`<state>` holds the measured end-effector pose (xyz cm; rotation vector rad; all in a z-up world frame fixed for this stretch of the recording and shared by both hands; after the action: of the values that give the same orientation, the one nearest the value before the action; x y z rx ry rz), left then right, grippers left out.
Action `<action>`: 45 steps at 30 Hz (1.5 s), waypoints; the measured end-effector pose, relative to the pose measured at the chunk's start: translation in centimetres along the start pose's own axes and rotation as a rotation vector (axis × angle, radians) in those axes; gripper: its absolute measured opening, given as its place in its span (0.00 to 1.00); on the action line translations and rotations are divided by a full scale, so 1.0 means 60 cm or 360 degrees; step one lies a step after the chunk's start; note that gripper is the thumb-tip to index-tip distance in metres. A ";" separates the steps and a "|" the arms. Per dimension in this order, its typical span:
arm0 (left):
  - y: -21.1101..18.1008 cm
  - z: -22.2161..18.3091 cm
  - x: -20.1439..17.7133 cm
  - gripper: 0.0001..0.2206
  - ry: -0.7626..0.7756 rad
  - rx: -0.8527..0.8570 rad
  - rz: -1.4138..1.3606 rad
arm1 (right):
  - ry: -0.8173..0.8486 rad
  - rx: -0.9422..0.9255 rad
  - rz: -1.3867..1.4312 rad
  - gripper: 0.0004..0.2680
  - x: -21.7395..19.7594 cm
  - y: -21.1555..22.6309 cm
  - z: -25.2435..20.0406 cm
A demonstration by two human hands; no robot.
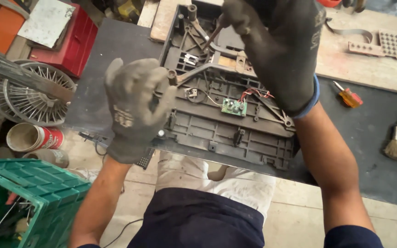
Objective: Using a screwdriver and hands to disassemble the internal components and plastic housing of an electronic device.
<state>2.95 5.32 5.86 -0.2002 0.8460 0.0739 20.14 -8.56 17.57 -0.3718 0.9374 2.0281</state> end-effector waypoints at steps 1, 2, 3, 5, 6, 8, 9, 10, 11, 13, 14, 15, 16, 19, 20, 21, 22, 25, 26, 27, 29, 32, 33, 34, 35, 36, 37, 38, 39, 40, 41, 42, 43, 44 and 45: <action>0.009 0.002 -0.009 0.12 0.0024 -0.0135 -0.0191 | -0.0089 0.0027 -0.0069 0.08 -0.003 0.002 0.004; 0.018 0.000 -0.018 0.13 0.0052 -0.0278 -0.0382 | -0.0171 0.0054 -0.0132 0.11 -0.004 0.004 0.009; 0.033 0.002 -0.020 0.13 0.0045 -0.0286 -0.0383 | -0.0161 0.0050 -0.0132 0.11 0.000 -0.003 0.007; 0.066 0.006 -0.018 0.08 0.0228 -0.0370 -0.0719 | -0.0408 0.0301 -0.0019 0.06 -0.004 -0.029 0.002; 0.072 0.021 -0.031 0.08 0.0225 -0.0365 -0.0729 | -0.0407 0.0303 -0.0030 0.06 -0.002 -0.034 0.009; 0.089 0.054 -0.042 0.10 0.0473 -0.0542 -0.1154 | -0.0173 0.0288 0.0075 0.08 0.009 -0.046 0.028; 0.111 0.063 -0.021 0.10 0.0470 -0.0529 -0.1160 | -0.0178 0.0286 0.0062 0.08 0.011 -0.046 0.039; 0.119 0.073 -0.013 0.08 0.0366 -0.0083 -0.0820 | -0.0035 0.0221 0.0101 0.06 0.023 -0.044 0.051; 0.124 0.078 0.000 0.15 0.0271 0.0359 -0.0480 | 0.0109 0.0156 0.0140 0.08 0.035 -0.044 0.062; 0.126 0.132 0.040 0.12 0.0303 0.0394 -0.0545 | 0.0171 0.0149 0.0142 0.10 0.055 -0.085 0.067; 0.124 0.159 0.064 0.14 0.0339 0.0423 -0.0613 | 0.0237 0.0146 0.0150 0.17 0.065 -0.107 0.066; 0.111 0.177 0.057 0.14 0.0343 0.0433 -0.0624 | 0.0231 0.0157 0.0142 0.17 0.065 -0.116 0.067; 0.100 0.196 0.061 0.14 0.0590 0.0343 -0.0999 | 0.0246 0.0107 0.0047 0.18 0.065 -0.124 0.069; 0.104 0.188 0.171 0.10 0.0617 0.0412 -0.1425 | 0.0253 0.0123 0.0019 0.20 0.067 -0.145 0.066; 0.110 0.172 0.219 0.06 0.0386 0.0569 -0.1454 | 0.0241 0.0174 0.0093 0.21 0.067 -0.152 0.063; 0.109 0.175 0.224 0.06 0.0384 0.0559 -0.1467 | 0.0253 0.0186 0.0094 0.21 0.065 -0.156 0.059; 0.109 0.175 0.226 0.07 0.0402 0.0594 -0.1662 | 0.0262 0.0086 0.0002 0.22 0.065 -0.155 0.057; 0.118 0.153 0.250 0.07 0.0349 0.0656 -0.1925 | 0.0287 -0.0020 -0.0066 0.22 0.066 -0.153 0.045; 0.121 0.146 0.261 0.09 0.0283 0.0713 -0.1997 | 0.0290 -0.0021 -0.0069 0.21 0.064 -0.153 0.040; 0.135 0.150 0.225 0.09 0.0277 0.0711 -0.1994 | 0.0294 -0.0026 -0.0068 0.21 0.063 -0.145 0.059; 0.147 0.150 0.162 0.07 0.0436 0.0720 -0.0971 | 0.0138 0.0012 -0.0147 0.03 0.054 -0.126 0.089; 0.134 0.142 0.173 0.06 0.0467 0.0818 -0.0694 | 0.0003 -0.0071 -0.0016 0.12 0.057 -0.173 0.053; 0.132 0.141 0.172 0.06 0.0466 0.0822 -0.0692 | 0.0000 -0.0074 -0.0019 0.12 0.062 -0.178 0.047; 0.131 0.142 0.176 0.06 0.0568 0.0758 -0.0703 | -0.0002 -0.0039 0.0131 0.15 0.066 -0.186 0.040; 0.131 0.143 0.181 0.08 0.0671 0.0695 -0.0714 | -0.0003 -0.0005 0.0282 0.20 0.070 -0.194 0.034; 0.127 0.142 0.179 0.08 0.0675 0.0692 -0.0711 | -0.0004 -0.0005 0.0287 0.20 0.072 -0.198 0.034; 0.124 0.141 0.178 0.08 0.0674 0.0675 -0.0599 | -0.0058 0.0013 0.0327 0.19 0.072 -0.203 0.034; 0.122 0.139 0.176 0.08 0.0676 0.0659 -0.0485 | -0.0114 0.0033 0.0369 0.18 0.073 -0.208 0.033; 0.129 0.120 0.189 0.08 0.0684 0.0657 -0.0482 | -0.0119 0.0034 0.0376 0.18 0.073 -0.209 0.036; 0.126 0.099 0.202 0.10 0.0415 0.0889 0.0414 | -0.0245 0.0051 0.0353 0.18 0.067 -0.211 0.036; 0.124 0.076 0.218 0.19 0.0104 0.1073 0.1306 | -0.0371 0.0069 0.0330 0.18 0.060 -0.212 0.036; 0.122 0.090 0.206 0.19 0.0097 0.1073 0.1307 | -0.0371 0.0066 0.0325 0.18 0.056 -0.211 0.037; 0.128 0.111 0.191 0.20 0.0369 0.0863 0.0475 | -0.0509 0.0076 0.0252 0.17 0.046 -0.211 0.037; 0.136 0.129 0.180 0.23 0.0611 0.0611 -0.0351 | -0.0645 0.0084 0.0183 0.16 0.038 -0.210 0.037; 0.137 0.129 0.172 0.23 0.0606 0.0610 -0.0347 | -0.0644 0.0078 0.0184 0.16 0.039 -0.209 0.039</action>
<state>14.31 14.82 1.91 0.0587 1.1930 -0.3386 28.94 -1.00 11.85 0.1219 0.7662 2.0737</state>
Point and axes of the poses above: each hand's wrist, its own z-axis towards the middle knuckle, its own x-axis out of the palm, y = z × x, the point moved 4 cm from there along z, towards the middle knuckle, and after that the axes turned 9 degrees about y, right-handed, at the moved point
